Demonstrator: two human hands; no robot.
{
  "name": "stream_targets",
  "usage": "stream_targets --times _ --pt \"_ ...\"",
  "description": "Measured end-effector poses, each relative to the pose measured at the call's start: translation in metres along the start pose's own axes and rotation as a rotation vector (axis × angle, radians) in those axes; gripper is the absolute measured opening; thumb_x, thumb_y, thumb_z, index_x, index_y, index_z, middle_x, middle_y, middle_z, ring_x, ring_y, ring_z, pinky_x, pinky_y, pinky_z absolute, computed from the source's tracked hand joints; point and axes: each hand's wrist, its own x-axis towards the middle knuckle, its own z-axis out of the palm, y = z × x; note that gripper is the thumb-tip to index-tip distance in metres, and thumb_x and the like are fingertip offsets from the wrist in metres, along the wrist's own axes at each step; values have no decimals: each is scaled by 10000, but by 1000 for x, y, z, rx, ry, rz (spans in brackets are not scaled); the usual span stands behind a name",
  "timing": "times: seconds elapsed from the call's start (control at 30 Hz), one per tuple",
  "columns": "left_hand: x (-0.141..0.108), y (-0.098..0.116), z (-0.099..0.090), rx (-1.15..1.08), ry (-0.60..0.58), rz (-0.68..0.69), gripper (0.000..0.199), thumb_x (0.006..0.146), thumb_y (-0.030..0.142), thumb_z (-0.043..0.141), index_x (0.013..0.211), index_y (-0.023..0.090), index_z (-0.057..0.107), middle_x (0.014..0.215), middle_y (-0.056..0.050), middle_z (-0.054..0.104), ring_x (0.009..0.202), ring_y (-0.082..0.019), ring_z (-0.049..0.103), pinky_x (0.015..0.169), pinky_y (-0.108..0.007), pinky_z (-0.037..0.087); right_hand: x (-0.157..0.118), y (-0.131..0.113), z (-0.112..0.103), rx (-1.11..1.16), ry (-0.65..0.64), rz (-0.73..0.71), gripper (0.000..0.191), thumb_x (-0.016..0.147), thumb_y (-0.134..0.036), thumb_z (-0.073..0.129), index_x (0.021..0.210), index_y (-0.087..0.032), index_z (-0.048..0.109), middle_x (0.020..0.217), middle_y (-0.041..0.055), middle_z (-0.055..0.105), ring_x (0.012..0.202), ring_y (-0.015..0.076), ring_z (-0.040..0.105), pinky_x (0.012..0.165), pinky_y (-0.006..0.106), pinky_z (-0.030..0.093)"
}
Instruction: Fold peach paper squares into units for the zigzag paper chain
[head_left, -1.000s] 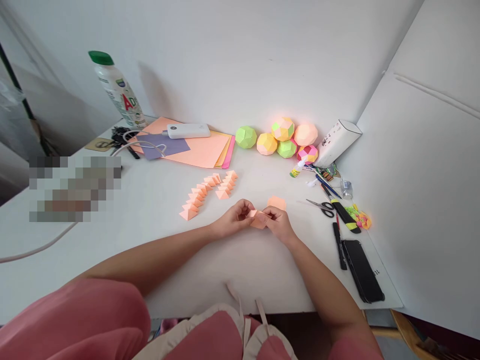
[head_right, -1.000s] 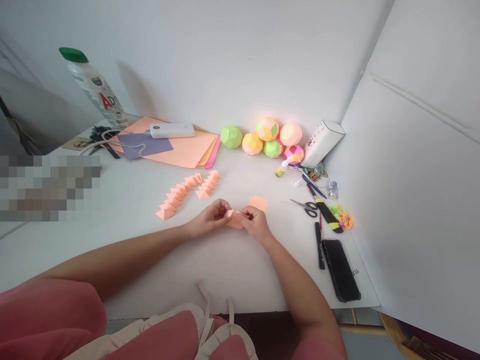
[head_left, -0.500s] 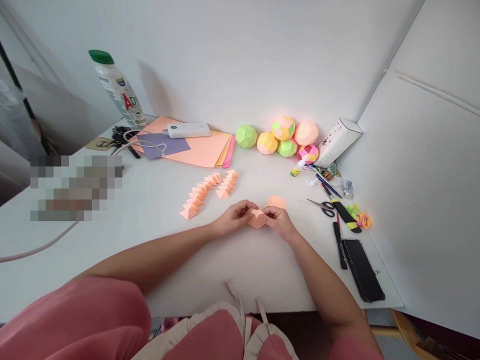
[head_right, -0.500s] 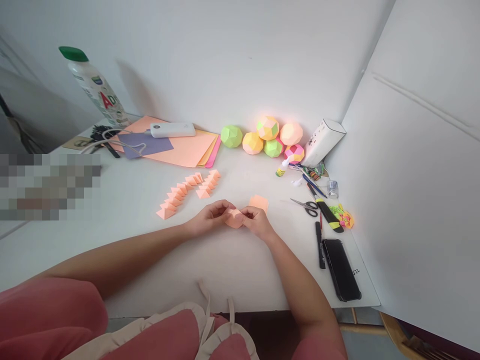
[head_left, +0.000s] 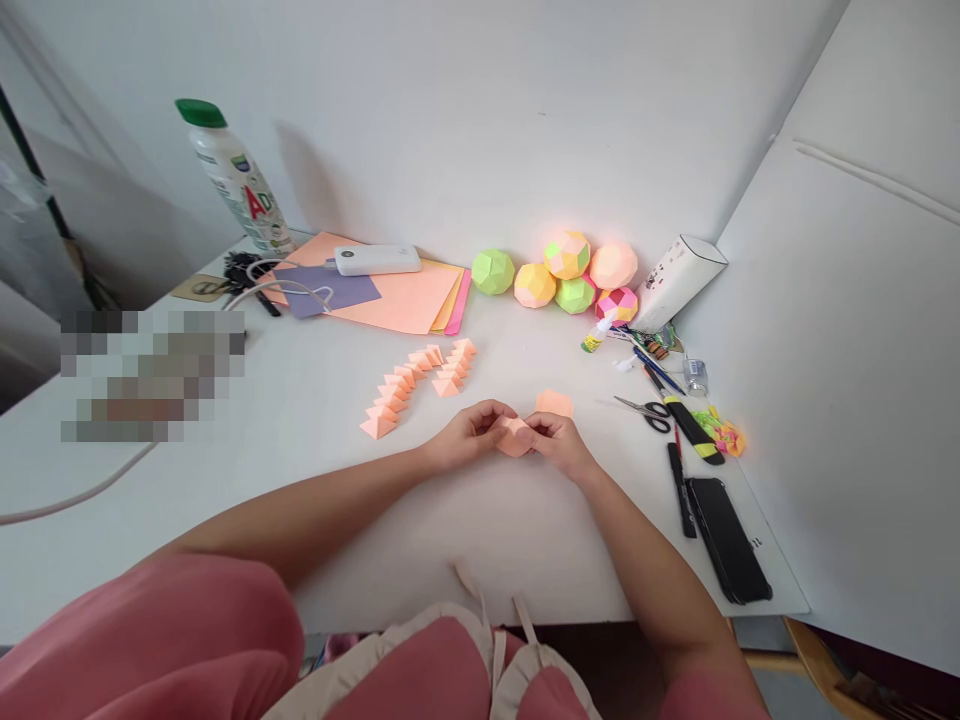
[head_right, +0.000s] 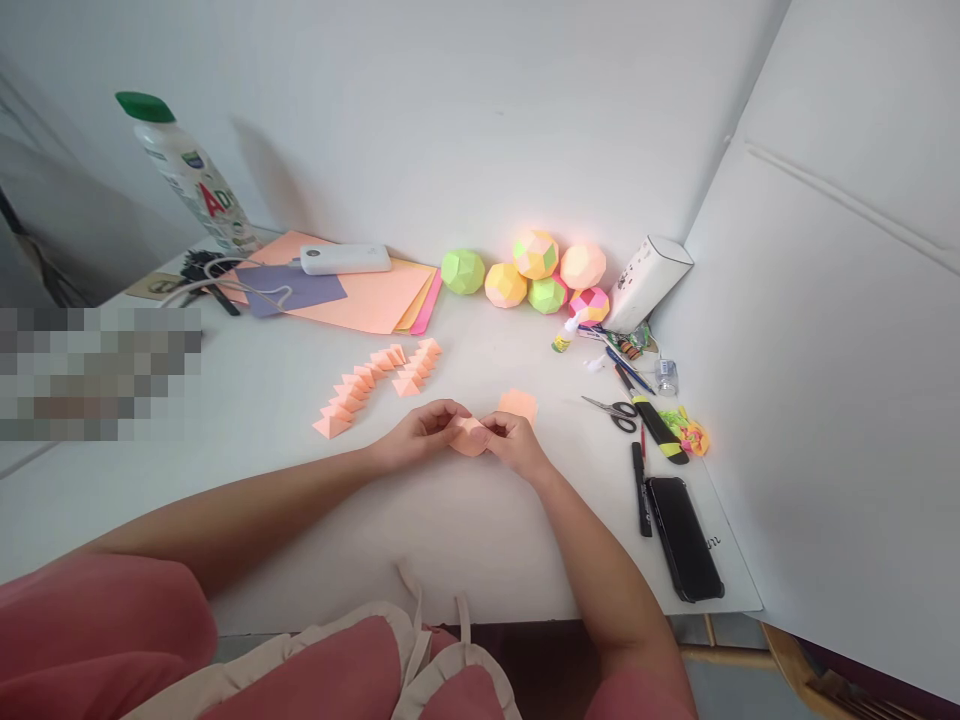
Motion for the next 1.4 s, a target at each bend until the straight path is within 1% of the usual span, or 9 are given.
stream_targets --times 0.2,0.37,0.6,0.77,0.93,1.03,1.1,1.27,1.4 --pt "0 -3 -1 -1 -10 6 364 795 467 533 1015 177 518 977 -76 605 863 -191 595 749 -336 480 0 0 0 -1 0 -4 231 695 -383 661 704 -155 622 661 -7 571 623 120 536 599 261 449" --pt "0 -2 0 -14 -11 -5 347 795 445 542 1011 174 520 973 -74 606 857 -186 597 743 -323 481 0 2 0 -4 -2 -15 246 695 -398 657 711 -155 623 672 -2 567 625 121 531 599 263 451" --pt "0 -2 -1 8 -9 -8 378 789 466 534 1034 179 520 986 -75 606 869 -196 594 741 -330 486 0 2 0 -13 -7 -20 248 698 -404 652 703 -158 620 661 -4 555 621 120 523 591 262 444" --pt "-1 -2 -2 23 -17 2 373 794 450 535 1055 184 528 995 -70 588 870 -185 576 735 -309 472 0 1 0 -24 -9 -35 236 701 -399 651 690 -165 625 660 -6 563 617 119 522 591 261 438" --pt "0 -5 -3 119 -2 40 394 787 448 543 1100 209 548 941 -41 559 788 -153 534 684 -281 450 0 0 0 -40 20 -56 237 702 -407 647 693 -170 639 662 0 566 605 116 513 568 257 436" --pt "0 -8 -3 163 16 23 426 781 463 542 1132 222 549 839 -16 539 729 -141 514 662 -281 442 0 0 0 -40 34 -69 247 698 -418 647 701 -170 647 674 5 568 610 117 510 564 253 446" --pt "1 -9 -3 168 20 11 438 780 473 535 1135 217 550 814 -11 526 726 -142 513 661 -283 444 0 -1 1 -42 45 -78 249 696 -420 651 706 -172 652 676 8 566 611 118 507 559 250 454" --pt "0 -5 -1 152 10 17 424 787 489 518 1086 197 586 887 -39 554 789 -165 539 675 -282 455 -1 -2 3 -27 74 -116 233 709 -410 644 726 -179 669 690 18 579 629 132 516 561 260 465" --pt "0 1 1 157 -10 5 424 792 505 500 1051 192 620 918 -59 596 826 -188 559 690 -286 462 -1 -3 5 -33 120 -107 240 685 -414 666 687 -175 639 649 15 573 601 131 511 554 264 462"
